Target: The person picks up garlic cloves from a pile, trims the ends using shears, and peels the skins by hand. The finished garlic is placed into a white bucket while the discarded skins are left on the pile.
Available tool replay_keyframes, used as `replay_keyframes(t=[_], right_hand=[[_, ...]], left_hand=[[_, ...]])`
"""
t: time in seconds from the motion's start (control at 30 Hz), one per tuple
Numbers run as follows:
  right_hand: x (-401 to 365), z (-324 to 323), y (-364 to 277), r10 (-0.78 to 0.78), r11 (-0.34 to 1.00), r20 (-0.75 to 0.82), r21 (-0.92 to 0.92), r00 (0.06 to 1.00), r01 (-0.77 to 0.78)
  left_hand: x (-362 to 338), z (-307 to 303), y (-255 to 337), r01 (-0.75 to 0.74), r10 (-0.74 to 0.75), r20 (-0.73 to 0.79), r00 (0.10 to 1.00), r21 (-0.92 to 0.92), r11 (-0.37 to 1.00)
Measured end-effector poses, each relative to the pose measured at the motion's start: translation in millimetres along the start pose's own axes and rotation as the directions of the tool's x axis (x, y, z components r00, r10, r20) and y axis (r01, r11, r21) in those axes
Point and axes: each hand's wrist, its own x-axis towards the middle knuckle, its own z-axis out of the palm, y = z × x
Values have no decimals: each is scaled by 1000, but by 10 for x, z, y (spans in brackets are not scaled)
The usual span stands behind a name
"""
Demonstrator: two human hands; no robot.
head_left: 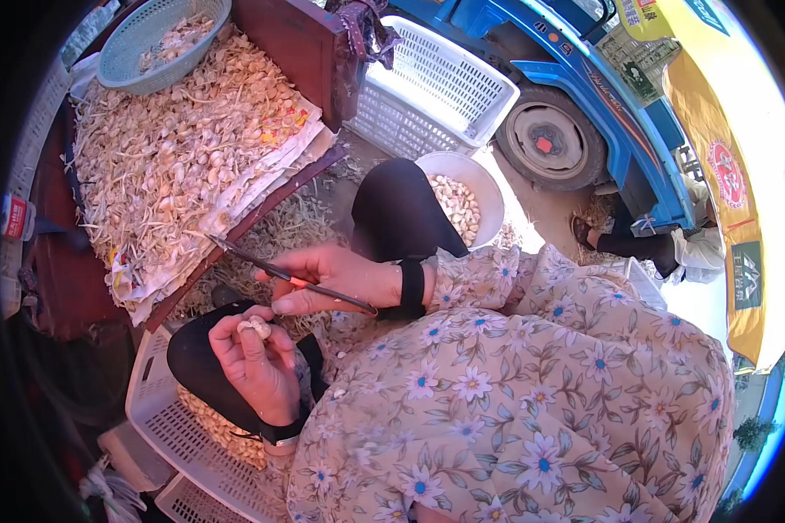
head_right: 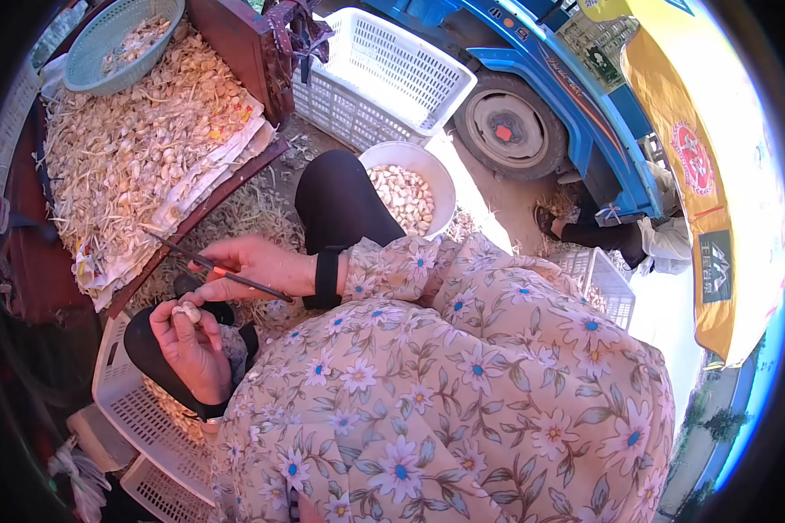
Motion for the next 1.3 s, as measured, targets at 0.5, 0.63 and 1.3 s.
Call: replay_keyframes(t=[0.5, 0.63, 1.3], right_hand=[[8, 201, 155, -157, 988, -145, -31, 977, 154], [49, 216, 243, -102, 995, -127, -12, 987, 101], [23, 301, 270, -112, 913, -103, -404, 988, 61]], left_hand=[[31, 38, -156, 67, -55, -141, 988, 80, 995], [24, 94, -170, 58, -42, -175, 984, 86, 995], [-95, -68, -234, 251, -253, -260, 932, -42, 967]])
